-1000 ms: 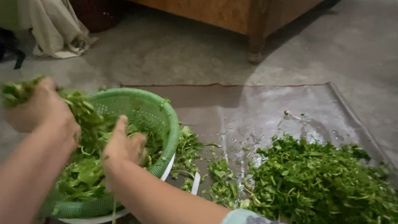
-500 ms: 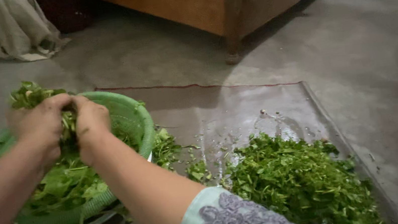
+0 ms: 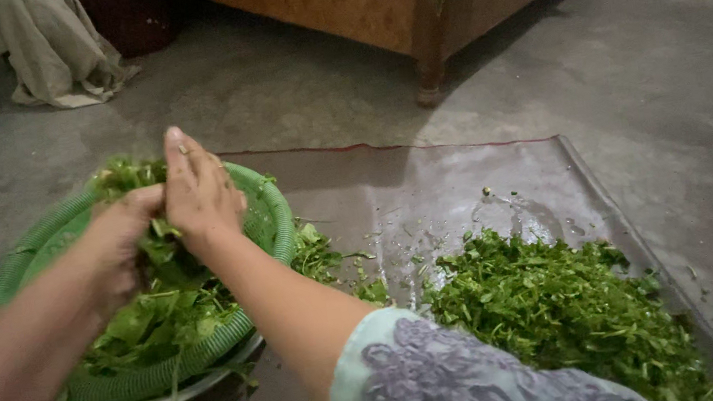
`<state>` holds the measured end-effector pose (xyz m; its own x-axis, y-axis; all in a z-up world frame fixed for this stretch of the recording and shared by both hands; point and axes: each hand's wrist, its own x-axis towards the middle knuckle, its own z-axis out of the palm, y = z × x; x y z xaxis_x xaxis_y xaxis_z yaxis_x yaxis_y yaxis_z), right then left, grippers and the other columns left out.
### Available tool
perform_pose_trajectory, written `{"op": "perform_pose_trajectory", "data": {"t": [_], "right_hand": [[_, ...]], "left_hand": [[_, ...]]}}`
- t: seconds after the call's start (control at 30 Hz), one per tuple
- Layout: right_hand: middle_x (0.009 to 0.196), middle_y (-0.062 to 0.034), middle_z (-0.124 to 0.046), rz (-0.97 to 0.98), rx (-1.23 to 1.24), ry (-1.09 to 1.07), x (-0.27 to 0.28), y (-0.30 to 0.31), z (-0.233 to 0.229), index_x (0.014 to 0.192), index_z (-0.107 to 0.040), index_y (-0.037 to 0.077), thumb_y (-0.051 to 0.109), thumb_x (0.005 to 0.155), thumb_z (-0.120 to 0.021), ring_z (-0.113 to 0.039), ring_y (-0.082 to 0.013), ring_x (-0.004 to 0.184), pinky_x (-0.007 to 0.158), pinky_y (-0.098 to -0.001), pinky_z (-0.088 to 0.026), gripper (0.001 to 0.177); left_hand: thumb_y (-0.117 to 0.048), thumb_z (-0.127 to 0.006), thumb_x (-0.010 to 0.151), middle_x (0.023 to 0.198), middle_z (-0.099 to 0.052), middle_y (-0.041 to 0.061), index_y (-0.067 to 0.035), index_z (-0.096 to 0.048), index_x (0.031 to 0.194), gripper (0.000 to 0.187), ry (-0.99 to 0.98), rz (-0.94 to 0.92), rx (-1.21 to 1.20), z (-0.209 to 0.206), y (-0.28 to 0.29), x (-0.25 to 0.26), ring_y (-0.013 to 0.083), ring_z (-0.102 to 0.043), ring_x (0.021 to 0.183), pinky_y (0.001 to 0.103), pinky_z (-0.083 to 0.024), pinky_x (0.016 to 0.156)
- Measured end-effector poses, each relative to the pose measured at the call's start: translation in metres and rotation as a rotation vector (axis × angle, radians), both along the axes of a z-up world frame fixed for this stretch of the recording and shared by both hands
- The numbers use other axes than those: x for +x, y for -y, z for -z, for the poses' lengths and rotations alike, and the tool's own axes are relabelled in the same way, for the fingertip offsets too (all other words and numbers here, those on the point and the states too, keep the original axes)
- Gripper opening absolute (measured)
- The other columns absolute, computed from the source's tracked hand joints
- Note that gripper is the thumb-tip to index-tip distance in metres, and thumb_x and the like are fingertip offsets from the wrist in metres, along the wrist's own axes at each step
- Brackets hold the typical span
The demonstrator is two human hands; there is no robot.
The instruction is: The person sorts, tears, and chops leafy green vegetables by hand and with a knife on a protective mat on the floor, transferring processed parts between a green plastic basket and the mat.
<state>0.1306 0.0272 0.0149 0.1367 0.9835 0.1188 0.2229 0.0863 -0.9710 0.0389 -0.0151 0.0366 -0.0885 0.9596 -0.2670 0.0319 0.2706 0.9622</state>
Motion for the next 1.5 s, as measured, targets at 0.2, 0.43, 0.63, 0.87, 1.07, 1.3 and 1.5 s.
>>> {"op": "perform_pose_trajectory", "data": {"t": [0.2,0.43,0.63,0.87,1.07,1.3,1.5], "right_hand": [[0.126,-0.0129,-0.074,-0.038,0.129,0.016,-0.005,-0.01,0.032,0.127,-0.072,0.019,0.042,0.105,-0.036,-0.066,-0.0352,0.119,0.106,-0.0486,-0.048,0.048],[0.105,-0.0118,-0.08,0.048,-0.059,0.039,-0.006,0.014,0.011,0.1,-0.077,0.01,0.021,0.092,-0.054,-0.079,-0.0284,0.095,0.087,-0.0469,-0.061,0.026],[0.154,-0.0138,-0.042,-0.547,-0.081,0.547,-0.02,0.009,0.061,0.147,-0.048,0.023,0.035,0.114,-0.041,-0.041,-0.0386,0.138,0.114,-0.0552,-0.027,0.036],[0.166,-0.0228,-0.013,-0.538,-0.009,0.769,0.006,0.048,0.037,0.163,-0.026,0.026,0.014,0.078,-0.082,-0.033,-0.0407,0.145,0.113,-0.0454,-0.039,0.103],[0.139,-0.0169,-0.062,-0.369,0.293,0.37,0.034,0.042,0.042,0.137,-0.057,0.008,0.002,0.076,-0.072,-0.057,-0.0325,0.131,0.106,-0.0401,-0.047,0.064],[0.091,-0.009,-0.077,-0.053,-0.125,-0.59,0.045,0.023,0.012,0.112,-0.066,0.007,0.019,0.094,-0.06,-0.075,-0.0331,0.078,0.07,-0.0491,-0.064,0.022],[0.097,-0.0198,-0.074,0.203,-0.187,-0.059,0.019,0.001,0.001,0.103,-0.073,-0.004,0.073,0.108,-0.049,-0.074,-0.0373,0.081,0.059,-0.0433,-0.041,0.081]], "left_hand": [[-0.017,-0.071,0.088,0.088,-0.069,0.006,-0.007,-0.067,0.096,0.014,0.206,-0.528,0.06,0.046,-0.031,0.008,0.0215,-0.067,0.071,0.042,-0.056,0.058],[-0.023,-0.084,0.088,0.076,-0.057,0.008,-0.004,-0.063,0.083,0.028,-0.342,-0.567,0.033,0.043,-0.019,-0.051,0.0222,-0.043,0.065,0.041,-0.037,0.054],[-0.023,-0.084,0.087,0.08,-0.069,0.014,0.003,-0.066,0.084,0.032,-0.505,-0.558,0.206,0.034,0.007,-0.056,0.0215,-0.066,0.066,0.038,-0.048,0.053],[-0.023,-0.084,0.075,0.076,-0.073,0.018,0.002,-0.072,0.081,0.028,-0.673,-0.418,0.302,0.042,-0.004,-0.048,0.0301,-0.069,0.063,0.044,-0.054,0.059],[-0.025,-0.083,0.082,0.072,-0.07,0.016,0.008,-0.069,0.083,0.036,-0.587,-0.363,0.352,0.032,-0.028,-0.017,0.0283,-0.066,0.064,0.044,-0.051,0.061],[-0.019,-0.08,0.083,0.084,-0.071,0.011,0.002,-0.067,0.085,0.024,-0.325,-0.487,0.292,0.022,-0.038,-0.009,0.0206,-0.063,0.068,0.038,-0.05,0.061],[-0.019,-0.074,0.088,0.081,-0.068,0.008,-0.002,-0.064,0.086,0.02,-0.166,-0.52,0.216,0.009,-0.036,-0.057,0.0182,-0.062,0.064,0.036,-0.05,0.056]]}}
